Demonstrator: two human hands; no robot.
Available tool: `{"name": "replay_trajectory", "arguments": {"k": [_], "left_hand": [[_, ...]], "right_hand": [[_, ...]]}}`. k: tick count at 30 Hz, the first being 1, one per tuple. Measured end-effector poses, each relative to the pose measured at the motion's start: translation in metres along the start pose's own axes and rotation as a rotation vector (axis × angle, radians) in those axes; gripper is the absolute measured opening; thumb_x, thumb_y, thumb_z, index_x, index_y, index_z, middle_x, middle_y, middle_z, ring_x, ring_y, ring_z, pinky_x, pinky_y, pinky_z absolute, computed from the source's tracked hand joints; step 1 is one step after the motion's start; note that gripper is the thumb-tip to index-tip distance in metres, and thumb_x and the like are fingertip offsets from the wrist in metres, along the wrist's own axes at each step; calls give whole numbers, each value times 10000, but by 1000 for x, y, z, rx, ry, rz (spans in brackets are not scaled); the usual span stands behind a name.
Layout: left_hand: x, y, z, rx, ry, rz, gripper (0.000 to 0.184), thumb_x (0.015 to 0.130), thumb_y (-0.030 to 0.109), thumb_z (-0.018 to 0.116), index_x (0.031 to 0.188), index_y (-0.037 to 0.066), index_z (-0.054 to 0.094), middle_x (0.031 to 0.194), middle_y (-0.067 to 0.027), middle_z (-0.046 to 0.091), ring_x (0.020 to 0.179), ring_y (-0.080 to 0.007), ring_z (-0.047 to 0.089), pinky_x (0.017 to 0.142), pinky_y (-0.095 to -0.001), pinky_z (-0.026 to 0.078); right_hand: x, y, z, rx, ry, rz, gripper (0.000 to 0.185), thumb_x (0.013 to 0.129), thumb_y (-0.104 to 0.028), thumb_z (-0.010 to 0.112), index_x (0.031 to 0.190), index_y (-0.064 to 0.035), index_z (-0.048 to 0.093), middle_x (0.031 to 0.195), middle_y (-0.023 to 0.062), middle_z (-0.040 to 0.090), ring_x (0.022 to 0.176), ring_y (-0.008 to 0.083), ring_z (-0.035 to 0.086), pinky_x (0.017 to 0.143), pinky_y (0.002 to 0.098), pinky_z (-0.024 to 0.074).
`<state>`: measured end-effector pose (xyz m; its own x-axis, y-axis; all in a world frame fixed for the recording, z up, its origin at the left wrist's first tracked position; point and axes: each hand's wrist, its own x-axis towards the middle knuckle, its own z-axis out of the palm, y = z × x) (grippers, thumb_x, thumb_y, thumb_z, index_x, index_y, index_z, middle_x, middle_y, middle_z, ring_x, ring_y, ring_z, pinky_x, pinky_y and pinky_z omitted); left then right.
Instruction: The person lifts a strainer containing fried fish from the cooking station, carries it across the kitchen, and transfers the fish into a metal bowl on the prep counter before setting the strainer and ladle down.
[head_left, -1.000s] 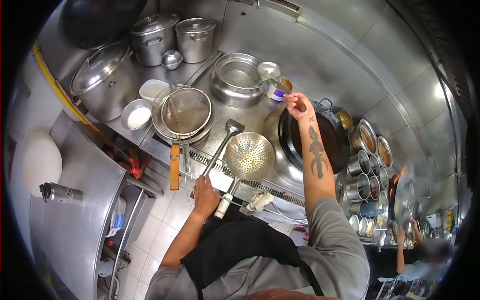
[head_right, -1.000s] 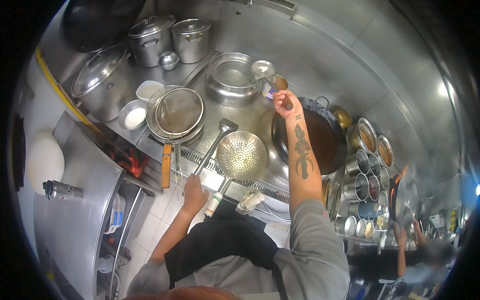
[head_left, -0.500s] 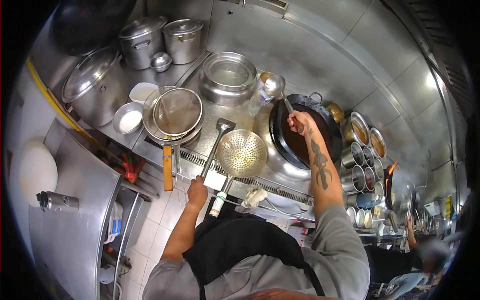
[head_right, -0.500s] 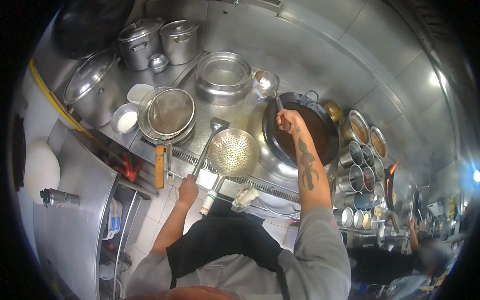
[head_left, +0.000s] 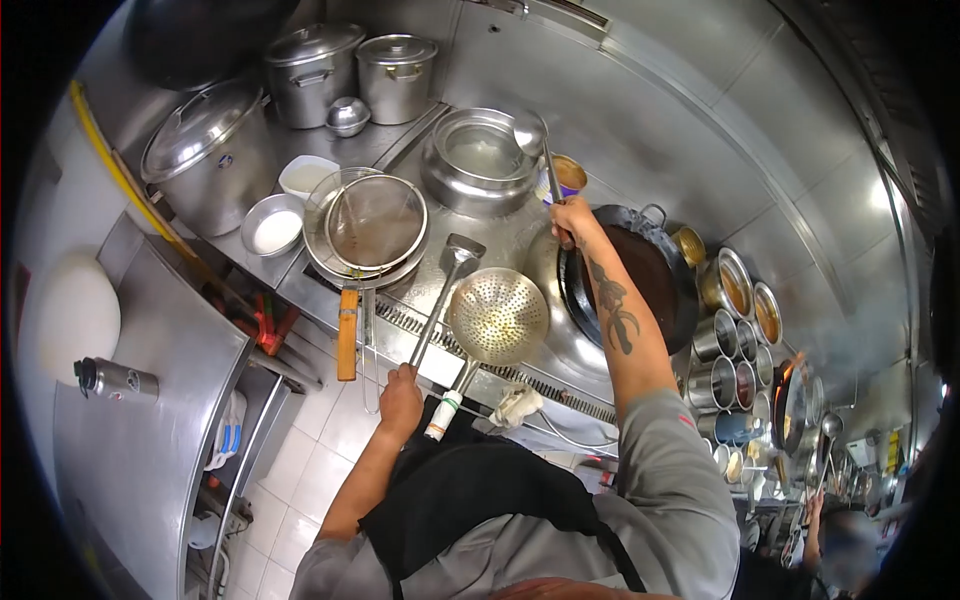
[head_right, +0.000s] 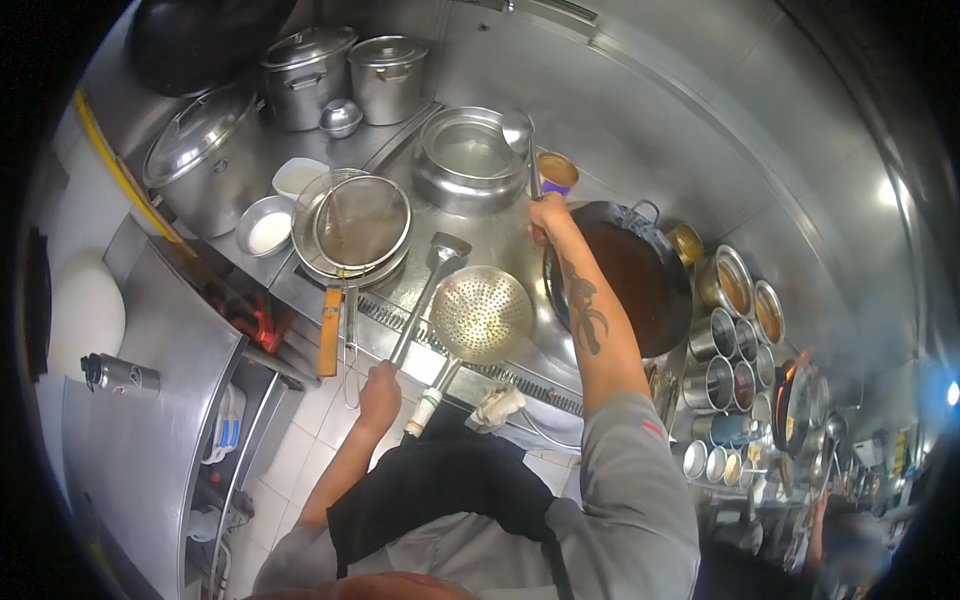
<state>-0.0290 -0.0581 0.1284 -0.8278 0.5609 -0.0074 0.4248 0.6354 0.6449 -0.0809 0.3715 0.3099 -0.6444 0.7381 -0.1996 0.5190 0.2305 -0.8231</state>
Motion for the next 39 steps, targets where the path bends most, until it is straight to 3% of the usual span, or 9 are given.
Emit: {"name": "replay_trajectory", "arguments": {"k": [4, 9, 12, 13, 17, 21, 32, 33, 39], "left_hand": [[-9, 2, -1, 10, 12, -66, 177, 943, 101, 473, 1089, 5, 498, 983, -257, 562, 859, -458, 605, 753, -527, 509], [-18, 1, -6, -16, -19, -80, 190, 969, 128, 448, 1101, -1, 496, 1005, -267, 555, 874, -454, 604, 759, -522, 514], [-17, 2, -8, -5, -27, -94, 186, 967, 122, 448, 1097, -2, 494, 1002, -267, 555, 869, -456, 604, 761, -522, 513], [-17, 1, -6, -21, -5, -72, 185, 968, 124, 448, 1095, -2, 495, 1002, -267, 555, 865, -457, 603, 759, -523, 512], [-11, 2, -4, -19, 11, -44, 185, 971, 130, 445, 1088, -3, 498, 997, -269, 555, 851, -461, 603, 749, -529, 507], [-3, 6, -1, 20, -11, -52, 179, 968, 125, 443, 1083, 0, 501, 992, -265, 555, 847, -461, 604, 746, -535, 501], [28, 19, -2, 101, -19, 41, 185, 903, 58, 467, 1072, -8, 506, 1001, -266, 560, 861, -444, 622, 752, -506, 524], [33, 21, -3, 115, -26, 40, 189, 898, 51, 470, 1073, -10, 507, 1003, -266, 561, 863, -443, 624, 754, -503, 525], [47, 15, -2, 145, -77, 77, 245, 856, 14, 500, 1099, -14, 513, 1054, -269, 552, 883, -433, 627, 788, -485, 526]], "right_hand": [[39, 0, 46, -143, -11, 30, 143, 788, -128, 575, 760, 12, 583, 583, 113, 581, 416, 190, 502, 373, 340, 365], [94, 12, 78, 259, -323, 270, 132, 832, -50, 535, 705, -24, 511, 585, 66, 509, 475, 161, 510, 434, 282, 402], [83, 10, 59, 1337, -630, 406, 87, 834, -49, 533, 776, -6, 486, 681, 61, 506, 534, 139, 535, 461, 270, 400], [79, 12, 53, 1509, -780, 424, 170, 826, -32, 539, 942, 74, 477, 769, 57, 500, 577, 133, 552, 484, 261, 401], [40, 14, 42, 1549, -705, 355, 413, 838, -38, 537, 1162, 172, 391, 796, 58, 515, 570, 123, 553, 480, 252, 399], [10, 24, 20, 1523, -845, 392, 408, 864, -68, 536, 1177, 152, 395, 813, 43, 531, 573, 96, 548, 482, 243, 409], [-85, 41, -40, 1428, -792, 338, 367, 865, -92, 533, 1166, 100, 449, 797, 30, 539, 557, 91, 533, 451, 241, 403], [-91, 43, -43, 1404, -780, 356, 319, 845, -88, 550, 1122, 42, 462, 784, 16, 547, 566, 94, 522, 450, 235, 370], [-124, 68, -52, 1395, -793, 356, 292, 863, -98, 520, 1112, 40, 459, 786, 33, 566, 558, 119, 540, 439, 260, 397]]}}
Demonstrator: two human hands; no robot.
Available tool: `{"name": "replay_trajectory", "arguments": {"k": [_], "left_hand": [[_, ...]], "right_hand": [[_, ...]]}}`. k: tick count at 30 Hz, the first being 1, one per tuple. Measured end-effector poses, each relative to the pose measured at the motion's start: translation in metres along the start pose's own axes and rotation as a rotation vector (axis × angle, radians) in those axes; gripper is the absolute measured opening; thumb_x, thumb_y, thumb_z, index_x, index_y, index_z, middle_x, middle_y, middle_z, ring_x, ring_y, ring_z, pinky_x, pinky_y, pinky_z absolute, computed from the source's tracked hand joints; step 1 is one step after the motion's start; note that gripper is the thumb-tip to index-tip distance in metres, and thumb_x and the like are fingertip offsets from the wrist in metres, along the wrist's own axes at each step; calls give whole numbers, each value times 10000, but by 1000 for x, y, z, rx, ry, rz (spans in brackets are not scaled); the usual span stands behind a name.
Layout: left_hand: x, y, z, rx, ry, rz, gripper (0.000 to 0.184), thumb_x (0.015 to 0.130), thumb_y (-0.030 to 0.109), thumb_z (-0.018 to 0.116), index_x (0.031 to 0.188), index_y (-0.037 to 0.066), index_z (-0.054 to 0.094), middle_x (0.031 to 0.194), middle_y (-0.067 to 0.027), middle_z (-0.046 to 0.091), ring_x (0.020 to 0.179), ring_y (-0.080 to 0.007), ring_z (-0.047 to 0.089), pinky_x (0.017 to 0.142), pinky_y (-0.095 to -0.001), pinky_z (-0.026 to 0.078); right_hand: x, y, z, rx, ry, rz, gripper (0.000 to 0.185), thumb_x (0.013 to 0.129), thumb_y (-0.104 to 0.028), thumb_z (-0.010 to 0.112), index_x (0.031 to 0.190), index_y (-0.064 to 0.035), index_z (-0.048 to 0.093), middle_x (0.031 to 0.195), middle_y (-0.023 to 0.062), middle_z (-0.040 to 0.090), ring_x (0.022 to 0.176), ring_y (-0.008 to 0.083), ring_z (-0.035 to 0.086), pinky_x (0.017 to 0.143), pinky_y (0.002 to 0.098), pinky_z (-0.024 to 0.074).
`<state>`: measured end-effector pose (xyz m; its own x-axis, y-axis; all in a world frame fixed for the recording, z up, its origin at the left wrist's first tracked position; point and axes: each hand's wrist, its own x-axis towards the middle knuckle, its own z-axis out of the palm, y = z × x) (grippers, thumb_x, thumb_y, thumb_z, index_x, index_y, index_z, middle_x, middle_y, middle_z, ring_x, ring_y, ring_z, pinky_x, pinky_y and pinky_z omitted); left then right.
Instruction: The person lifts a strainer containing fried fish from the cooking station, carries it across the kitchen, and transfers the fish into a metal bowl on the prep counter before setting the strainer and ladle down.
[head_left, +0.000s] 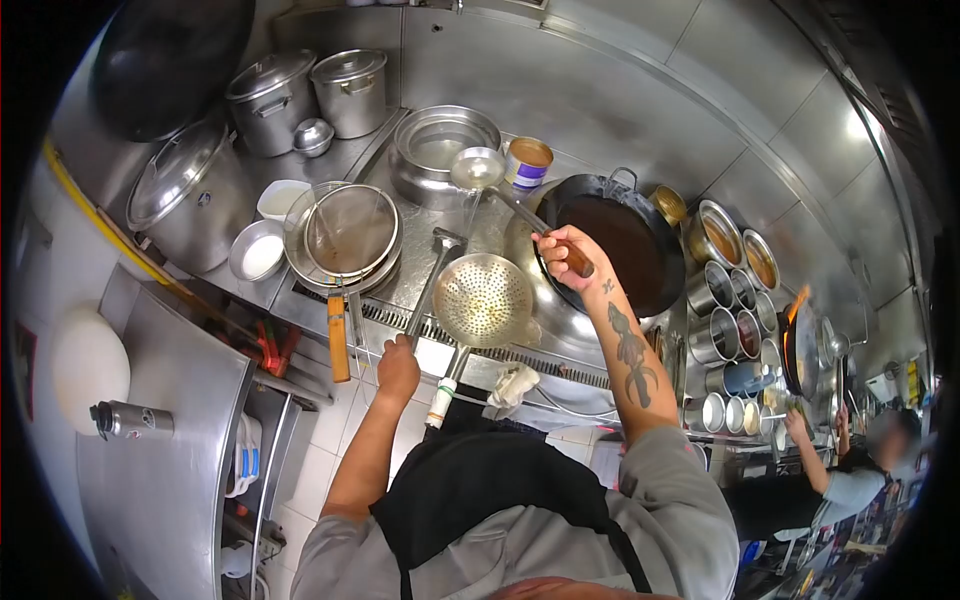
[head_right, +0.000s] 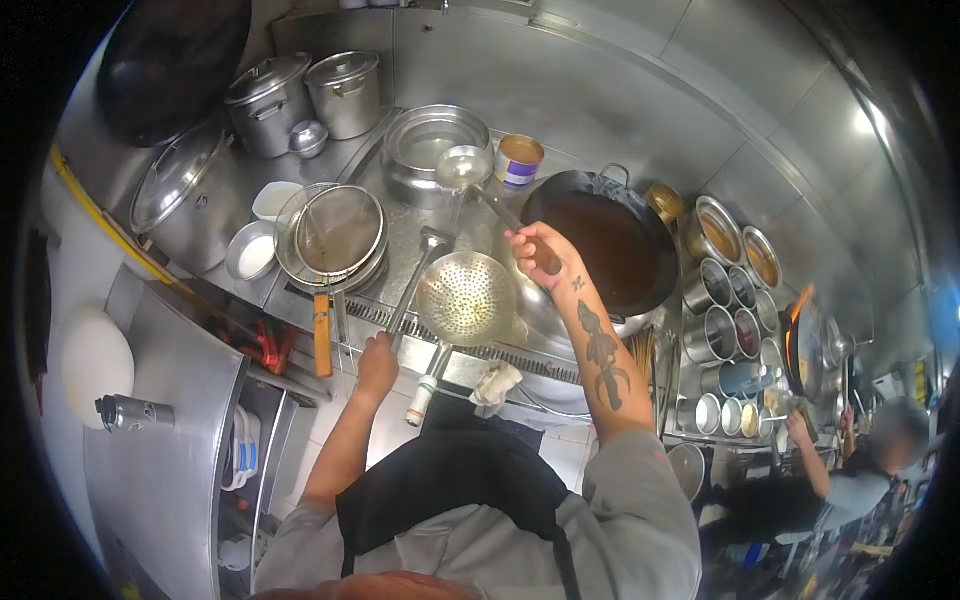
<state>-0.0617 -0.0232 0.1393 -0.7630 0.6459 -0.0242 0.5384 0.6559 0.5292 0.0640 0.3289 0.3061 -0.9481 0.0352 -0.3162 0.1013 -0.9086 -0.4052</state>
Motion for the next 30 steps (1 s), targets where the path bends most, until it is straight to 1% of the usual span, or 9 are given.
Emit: {"name": "replay_trajectory", "arguments": {"k": [4, 12, 15, 18, 21, 24, 27, 30], "left_hand": [[3, 0, 3, 22, -12, -8, 247, 856, 7, 497, 1101, -7, 522, 1056, -266, 552, 885, -434, 627, 782, -489, 524], [-1, -4, 2, 18, 3, 8, 244, 862, 12, 489, 1102, -4, 525, 1065, -276, 547, 868, -438, 629, 772, -501, 518], [-4, -3, 1, 15, 7, -16, 237, 862, 11, 484, 1093, -9, 529, 1051, -277, 553, 867, -445, 627, 775, -501, 517], [-1, -7, 4, 24, 53, 21, 196, 875, 27, 483, 1055, -18, 547, 995, -268, 574, 860, -440, 629, 769, -505, 519], [6, -17, 11, -40, 83, 93, 169, 883, 43, 483, 1018, -11, 570, 900, -237, 606, 827, -449, 631, 769, -516, 513], [17, -27, 20, -243, 151, 192, 124, 919, 90, 483, 960, 19, 576, 788, -149, 610, 694, -339, 641, 627, -457, 525], [24, 7, -20, -915, -310, -368, 100, 942, 124, 490, 933, 53, 560, 728, -58, 571, 588, -189, 575, 487, -337, 467], [33, 12, -35, -1394, -408, -472, 115, 962, 168, 496, 937, 63, 535, 733, -13, 536, 567, -99, 495, 433, -244, 388]], "right_hand": [[-15, 11, -6, -6, 17, 35, 260, 868, -109, 498, 1090, 20, 458, 786, 30, 567, 556, 134, 549, 441, 275, 414], [-25, 26, -22, -72, 58, 54, 246, 863, -123, 503, 1078, -12, 458, 768, 4, 545, 561, 114, 533, 444, 270, 413], [-29, 29, -23, -97, 106, 38, 253, 885, -119, 468, 1094, 23, 466, 780, 15, 536, 542, 116, 512, 437, 276, 412], [-31, 29, -22, -95, 83, 50, 241, 862, -118, 508, 1071, -7, 466, 775, 9, 545, 566, 114, 535, 439, 274, 418], [-33, 30, -21, -47, 71, 39, 237, 862, -118, 510, 1065, -3, 470, 780, 12, 546, 566, 114, 537, 442, 274, 423], [-36, 29, -18, -52, 71, 16, 229, 862, -117, 513, 1056, -3, 475, 780, 12, 545, 568, 116, 538, 443, 273, 424], [-37, 29, -18, -101, 83, -1, 225, 863, -118, 516, 1053, -3, 480, 782, 10, 547, 565, 113, 533, 441, 269, 418], [-36, 31, -18, -72, 80, 9, 255, 887, -123, 482, 1081, 41, 496, 787, 31, 558, 546, 125, 526, 447, 290, 423]]}}
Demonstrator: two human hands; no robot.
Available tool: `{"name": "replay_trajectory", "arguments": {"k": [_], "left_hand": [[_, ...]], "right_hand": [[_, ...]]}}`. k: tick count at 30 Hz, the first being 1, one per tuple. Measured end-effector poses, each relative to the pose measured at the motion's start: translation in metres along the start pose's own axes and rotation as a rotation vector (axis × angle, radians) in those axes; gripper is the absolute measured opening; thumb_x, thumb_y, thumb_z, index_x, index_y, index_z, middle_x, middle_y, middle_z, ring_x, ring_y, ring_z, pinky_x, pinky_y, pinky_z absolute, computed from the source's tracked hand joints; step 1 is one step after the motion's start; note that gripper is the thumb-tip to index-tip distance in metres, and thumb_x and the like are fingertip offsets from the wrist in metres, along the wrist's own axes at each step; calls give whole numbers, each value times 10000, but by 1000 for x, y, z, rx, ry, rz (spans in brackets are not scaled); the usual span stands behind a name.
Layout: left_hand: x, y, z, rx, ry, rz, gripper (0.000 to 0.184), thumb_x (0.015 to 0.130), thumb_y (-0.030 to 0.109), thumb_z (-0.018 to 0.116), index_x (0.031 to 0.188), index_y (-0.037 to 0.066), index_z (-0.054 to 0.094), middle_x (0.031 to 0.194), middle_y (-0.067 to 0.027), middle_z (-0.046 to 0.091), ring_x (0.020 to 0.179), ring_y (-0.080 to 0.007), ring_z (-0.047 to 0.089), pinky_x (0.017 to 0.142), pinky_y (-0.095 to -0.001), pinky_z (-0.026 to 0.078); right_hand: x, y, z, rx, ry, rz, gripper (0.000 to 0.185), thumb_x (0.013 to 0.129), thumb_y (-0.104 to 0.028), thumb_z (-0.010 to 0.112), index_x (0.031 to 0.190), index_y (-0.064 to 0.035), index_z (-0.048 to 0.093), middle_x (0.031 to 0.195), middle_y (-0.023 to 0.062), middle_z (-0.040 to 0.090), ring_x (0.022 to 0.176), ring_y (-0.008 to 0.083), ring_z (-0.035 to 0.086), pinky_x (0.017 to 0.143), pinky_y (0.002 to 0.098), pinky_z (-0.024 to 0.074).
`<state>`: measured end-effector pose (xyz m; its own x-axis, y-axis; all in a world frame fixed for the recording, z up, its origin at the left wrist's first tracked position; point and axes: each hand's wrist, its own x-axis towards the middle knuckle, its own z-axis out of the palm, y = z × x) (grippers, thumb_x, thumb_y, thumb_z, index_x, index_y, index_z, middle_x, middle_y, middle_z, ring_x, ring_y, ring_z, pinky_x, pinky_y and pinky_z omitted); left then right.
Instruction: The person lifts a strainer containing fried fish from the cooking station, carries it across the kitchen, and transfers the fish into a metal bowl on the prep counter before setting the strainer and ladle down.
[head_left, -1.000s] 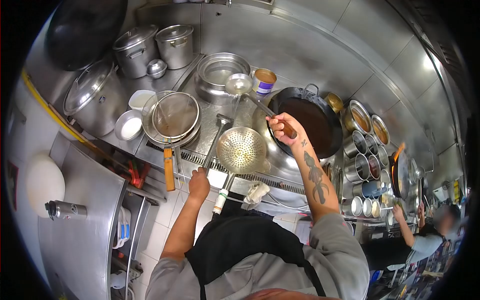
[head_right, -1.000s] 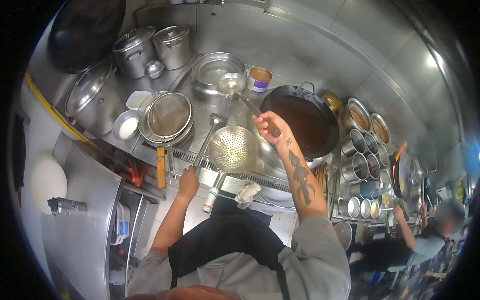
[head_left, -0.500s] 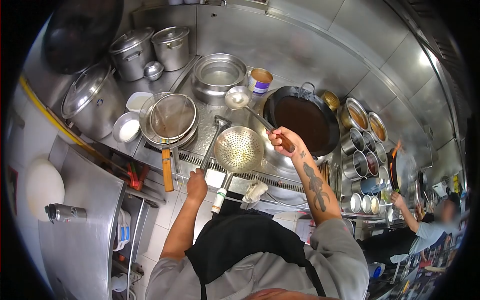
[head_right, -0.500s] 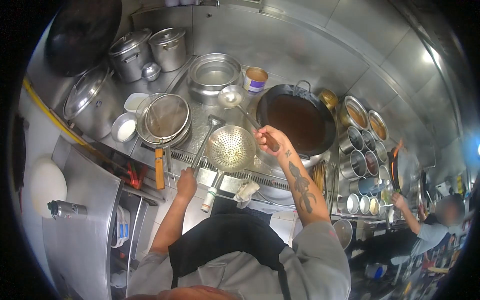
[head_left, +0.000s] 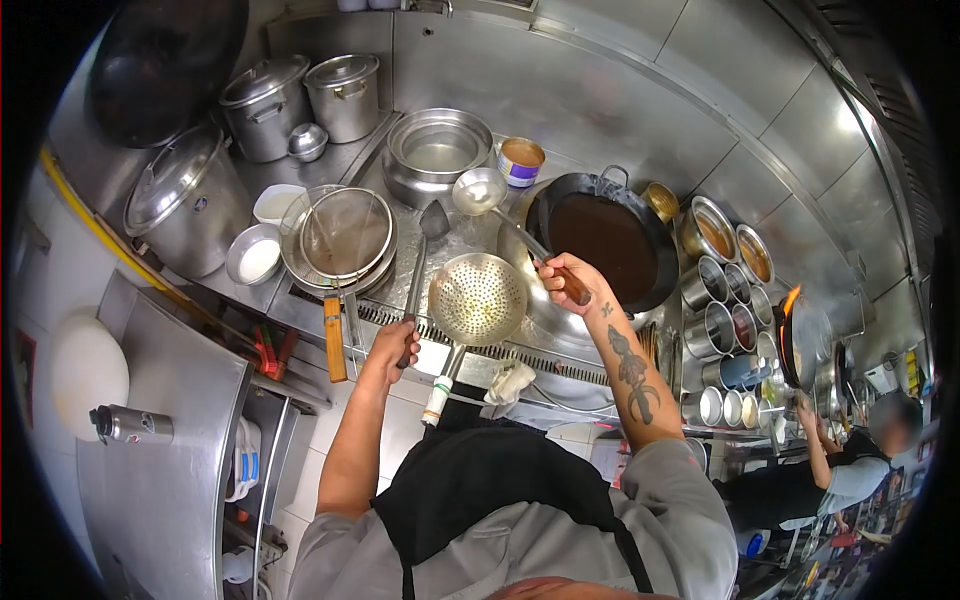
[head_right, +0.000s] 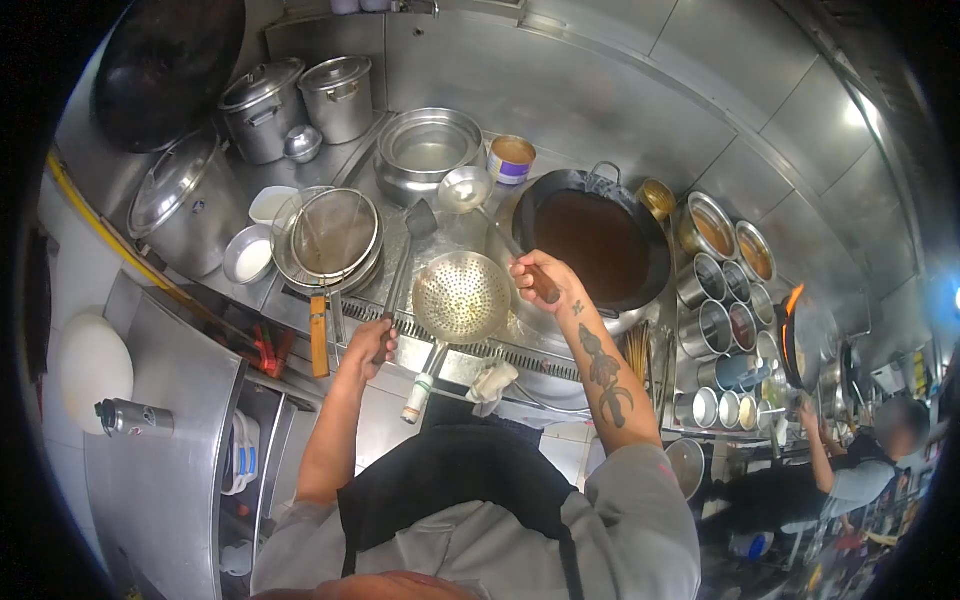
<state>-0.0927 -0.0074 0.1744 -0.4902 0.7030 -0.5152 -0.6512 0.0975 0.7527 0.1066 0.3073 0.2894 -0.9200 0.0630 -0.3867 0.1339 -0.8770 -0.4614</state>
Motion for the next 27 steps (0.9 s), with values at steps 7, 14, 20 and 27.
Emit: {"name": "replay_trajectory", "arguments": {"k": [7, 14, 20, 27], "left_hand": [[10, 18, 3, -502, -268, -231, 158, 958, 185, 497, 1021, 45, 533, 761, -8, 555, 569, -103, 494, 424, -244, 381], [-10, 6, 8, -84, 0, -9, 94, 945, 142, 532, 896, 65, 507, 738, -27, 530, 534, -102, 493, 409, -250, 386], [-23, -20, 2, 238, 215, 69, 123, 913, 166, 546, 880, 49, 535, 706, -13, 516, 500, -85, 478, 380, -259, 351], [-17, -83, -28, 987, 292, 713, 216, 856, 68, 514, 1041, -42, 529, 855, -290, 609, 845, -473, 599, 744, -493, 483]], "right_hand": [[17, 5, -7, 7, -27, 14, 253, 884, -125, 483, 1087, 24, 456, 795, 28, 554, 550, 120, 526, 446, 276, 421], [15, 6, -1, -252, 314, -60, 164, 861, -100, 516, 992, -1, 508, 724, 28, 561, 518, 125, 534, 402, 278, 409], [11, 24, 4, -1024, 703, -297, 46, 780, -47, 566, 791, -4, 557, 636, 72, 546, 453, 169, 540, 382, 327, 421], [-28, 80, -48, -1681, 722, -733, 378, 780, -79, 598, 1131, 31, 515, 728, 135, 573, 632, 243, 611, 598, 342, 490]]}}
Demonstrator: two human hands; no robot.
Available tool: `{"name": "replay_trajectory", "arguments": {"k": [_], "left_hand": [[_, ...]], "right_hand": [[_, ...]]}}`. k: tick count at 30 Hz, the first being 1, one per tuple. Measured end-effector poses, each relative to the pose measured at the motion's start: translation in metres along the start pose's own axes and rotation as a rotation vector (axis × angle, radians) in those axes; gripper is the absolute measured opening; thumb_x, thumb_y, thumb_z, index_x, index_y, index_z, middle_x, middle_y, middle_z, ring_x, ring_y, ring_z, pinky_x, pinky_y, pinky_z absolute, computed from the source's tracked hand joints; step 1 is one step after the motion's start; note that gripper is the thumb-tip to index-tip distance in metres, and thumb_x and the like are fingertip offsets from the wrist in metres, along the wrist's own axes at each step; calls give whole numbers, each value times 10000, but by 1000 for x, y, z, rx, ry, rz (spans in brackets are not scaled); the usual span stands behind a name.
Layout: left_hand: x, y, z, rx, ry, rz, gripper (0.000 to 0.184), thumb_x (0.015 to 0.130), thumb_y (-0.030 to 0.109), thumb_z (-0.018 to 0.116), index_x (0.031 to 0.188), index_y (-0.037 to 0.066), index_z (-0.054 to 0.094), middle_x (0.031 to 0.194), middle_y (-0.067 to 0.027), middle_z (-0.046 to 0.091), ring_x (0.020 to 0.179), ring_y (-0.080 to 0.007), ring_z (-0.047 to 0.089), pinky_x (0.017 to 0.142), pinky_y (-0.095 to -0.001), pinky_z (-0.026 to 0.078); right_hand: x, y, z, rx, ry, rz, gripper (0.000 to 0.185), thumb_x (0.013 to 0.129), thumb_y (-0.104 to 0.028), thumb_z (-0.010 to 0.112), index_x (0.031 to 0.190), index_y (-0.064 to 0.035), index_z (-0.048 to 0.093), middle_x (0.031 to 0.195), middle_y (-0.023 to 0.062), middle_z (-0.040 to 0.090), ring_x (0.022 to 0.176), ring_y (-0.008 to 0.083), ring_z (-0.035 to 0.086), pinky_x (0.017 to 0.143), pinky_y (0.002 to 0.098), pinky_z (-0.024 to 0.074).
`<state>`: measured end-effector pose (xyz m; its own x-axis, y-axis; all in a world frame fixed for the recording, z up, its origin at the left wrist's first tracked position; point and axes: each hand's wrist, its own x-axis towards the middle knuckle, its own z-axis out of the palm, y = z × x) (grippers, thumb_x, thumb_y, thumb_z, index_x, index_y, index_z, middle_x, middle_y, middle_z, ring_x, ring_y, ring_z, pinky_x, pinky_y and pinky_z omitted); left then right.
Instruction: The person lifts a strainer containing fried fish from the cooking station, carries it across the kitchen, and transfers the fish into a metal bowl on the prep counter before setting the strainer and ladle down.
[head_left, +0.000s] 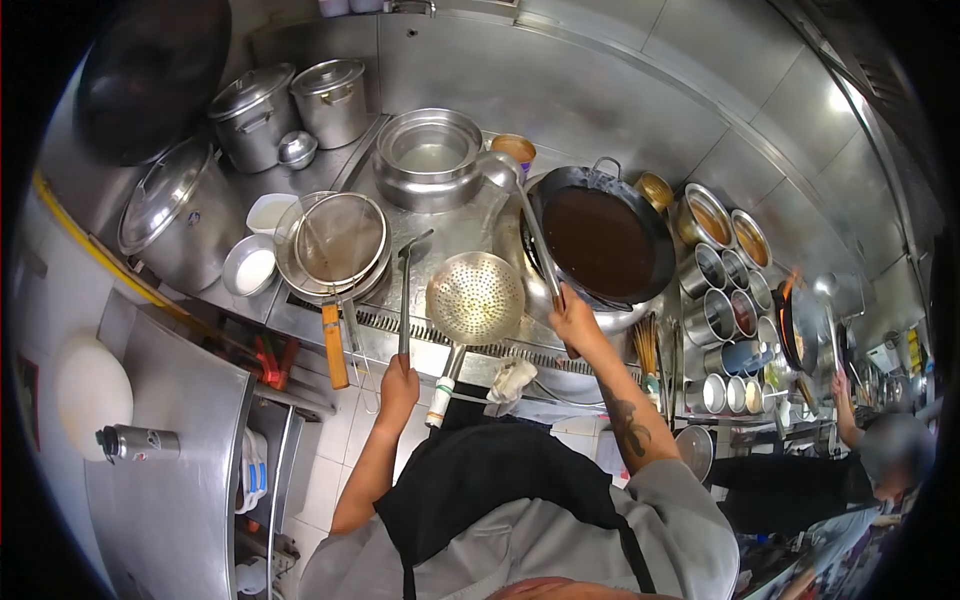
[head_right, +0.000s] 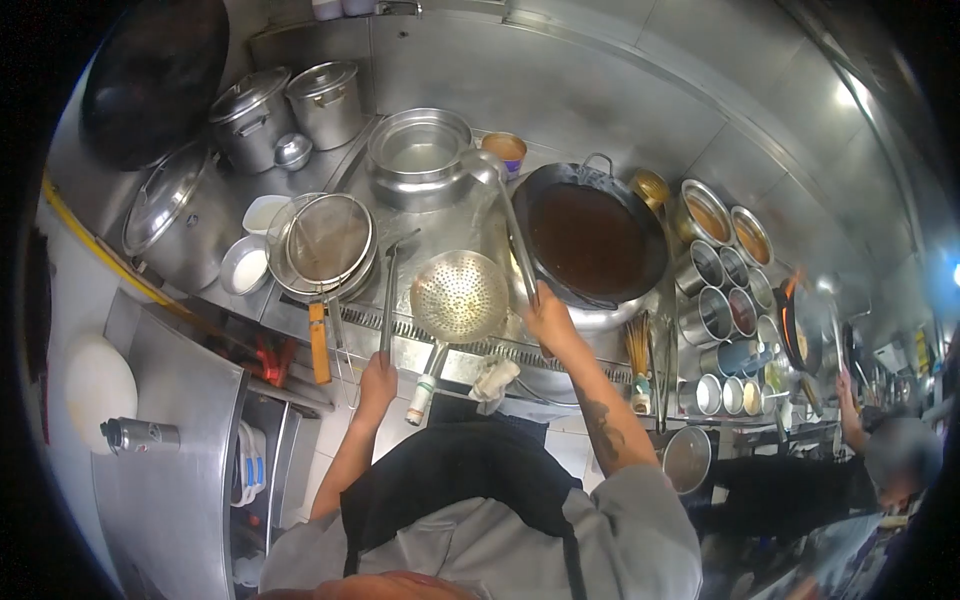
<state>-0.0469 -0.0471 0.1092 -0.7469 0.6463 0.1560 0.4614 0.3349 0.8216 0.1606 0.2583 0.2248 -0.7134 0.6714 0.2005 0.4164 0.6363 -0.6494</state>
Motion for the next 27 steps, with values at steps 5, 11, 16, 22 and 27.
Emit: {"name": "replay_trajectory", "arguments": {"k": [5, 11, 16, 22, 27], "left_hand": [[-15, 4, -5, 125, -98, -29, 286, 836, 1, 529, 1117, -40, 493, 1022, -288, 593, 944, -452, 553, 824, -504, 454], [-34, -14, 5, 121, -77, -5, 460, 827, -21, 544, 1272, -43, 430, 1068, -278, 583, 1017, -444, 522, 881, -493, 434], [-40, -34, 14, 140, -133, 3, 492, 835, 2, 559, 1302, -62, 418, 1088, -299, 575, 1044, -453, 522, 912, -497, 427], [-50, -18, 9, 103, -169, 3, 501, 854, 44, 575, 1318, -70, 424, 1183, -312, 549, 1092, -462, 507, 944, -494, 408], [-69, -29, 15, 199, -141, -31, 611, 883, 145, 601, 1363, -131, 343, 1274, -340, 485, 1192, -464, 476, 1031, -462, 370]], "right_hand": [[-62, -20, -16, 52, -134, 157, 581, 794, -88, 622, 1337, 26, 452, 844, 219, 637, 721, 312, 652, 677, 380, 504], [-136, -14, -11, -51, -117, 171, 577, 792, -63, 602, 1341, 27, 449, 1062, 287, 617, 963, 427, 621, 817, 451, 504], [-185, -18, -28, -75, -116, 166, 575, 784, -39, 603, 1331, -2, 429, 931, 214, 613, 850, 395, 620, 742, 447, 501], [-251, 6, -59, -186, -37, 113, 549, 791, -17, 599, 1320, -20, 453, 934, 204, 620, 808, 390, 624, 704, 446, 505], [-321, 16, -104, -280, -104, 202, 541, 806, -54, 593, 1323, -6, 437, 928, 222, 613, 752, 406, 633, 660, 474, 515]]}}
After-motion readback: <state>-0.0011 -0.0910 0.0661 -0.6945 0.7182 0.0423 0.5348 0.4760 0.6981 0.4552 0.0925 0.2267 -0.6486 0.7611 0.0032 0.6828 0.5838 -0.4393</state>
